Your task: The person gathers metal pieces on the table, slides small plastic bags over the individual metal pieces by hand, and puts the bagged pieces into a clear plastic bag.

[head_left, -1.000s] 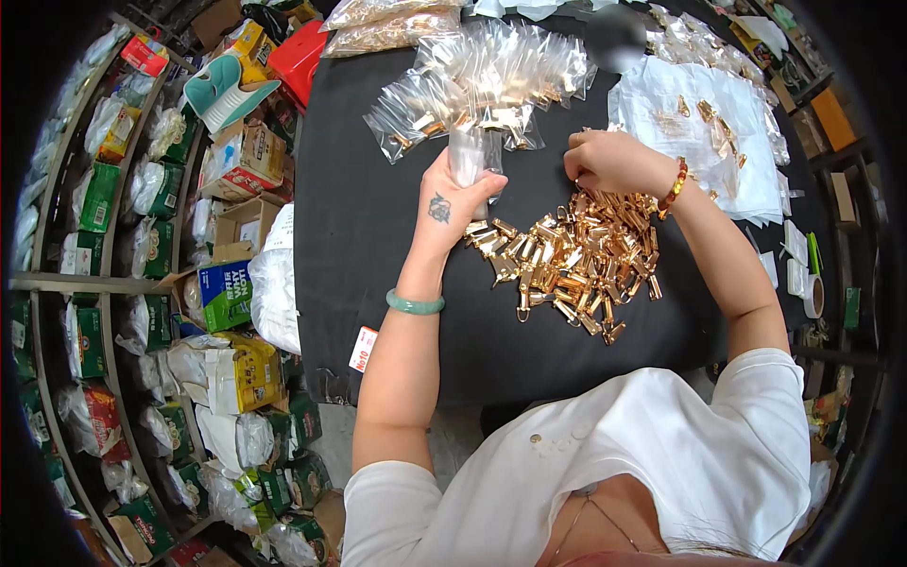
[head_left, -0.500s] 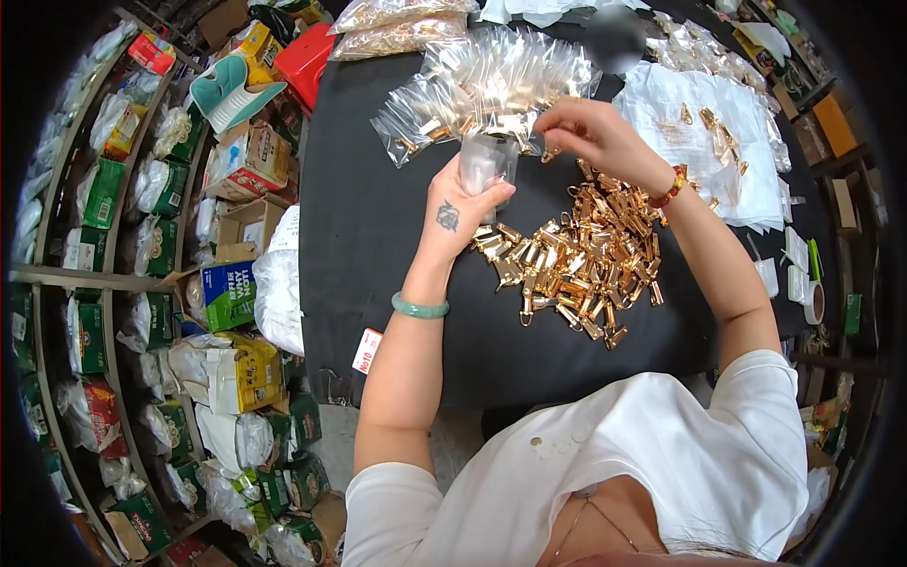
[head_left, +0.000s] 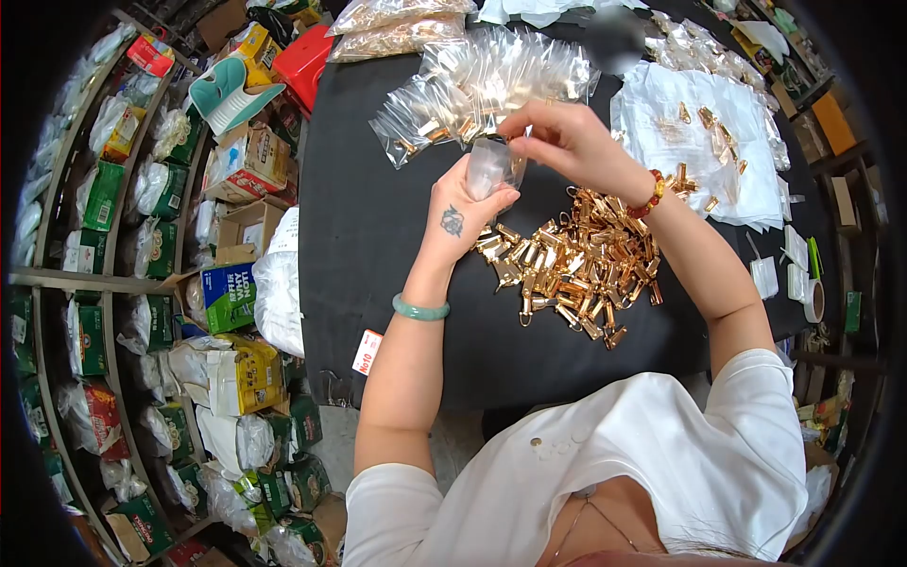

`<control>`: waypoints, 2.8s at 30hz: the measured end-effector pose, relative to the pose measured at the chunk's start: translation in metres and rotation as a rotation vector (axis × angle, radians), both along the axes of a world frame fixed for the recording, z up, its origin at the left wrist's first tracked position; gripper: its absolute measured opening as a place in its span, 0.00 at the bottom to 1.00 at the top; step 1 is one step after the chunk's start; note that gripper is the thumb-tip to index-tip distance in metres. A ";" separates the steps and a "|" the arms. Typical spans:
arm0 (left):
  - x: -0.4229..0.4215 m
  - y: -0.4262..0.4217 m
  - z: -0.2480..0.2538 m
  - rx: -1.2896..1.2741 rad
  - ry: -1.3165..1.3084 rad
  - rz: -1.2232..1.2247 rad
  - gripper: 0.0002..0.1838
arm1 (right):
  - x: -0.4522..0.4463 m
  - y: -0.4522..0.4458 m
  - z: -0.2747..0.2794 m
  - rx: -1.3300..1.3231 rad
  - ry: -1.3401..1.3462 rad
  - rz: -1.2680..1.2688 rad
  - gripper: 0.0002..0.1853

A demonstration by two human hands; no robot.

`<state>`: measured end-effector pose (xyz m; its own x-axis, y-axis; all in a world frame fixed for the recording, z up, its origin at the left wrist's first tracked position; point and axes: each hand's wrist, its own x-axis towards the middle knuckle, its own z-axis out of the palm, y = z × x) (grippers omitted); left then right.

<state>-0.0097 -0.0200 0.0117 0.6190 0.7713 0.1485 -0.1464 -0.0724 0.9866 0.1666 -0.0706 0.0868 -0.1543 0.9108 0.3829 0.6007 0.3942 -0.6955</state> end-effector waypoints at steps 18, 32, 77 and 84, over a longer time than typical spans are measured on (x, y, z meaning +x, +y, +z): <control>-0.006 0.010 -0.014 -0.152 0.025 -0.112 0.20 | 0.036 0.031 -0.018 -0.215 -0.072 -0.006 0.04; -0.002 0.006 -0.004 -0.216 -0.032 -0.049 0.11 | 0.003 0.024 -0.026 -0.019 -0.472 -0.042 0.15; 0.001 0.002 -0.003 -0.162 -0.041 -0.007 0.13 | 0.056 -0.006 -0.039 -0.271 -0.218 -0.108 0.05; -0.003 0.003 -0.002 -0.056 0.024 -0.001 0.13 | 0.050 -0.005 -0.020 -0.391 0.213 0.005 0.07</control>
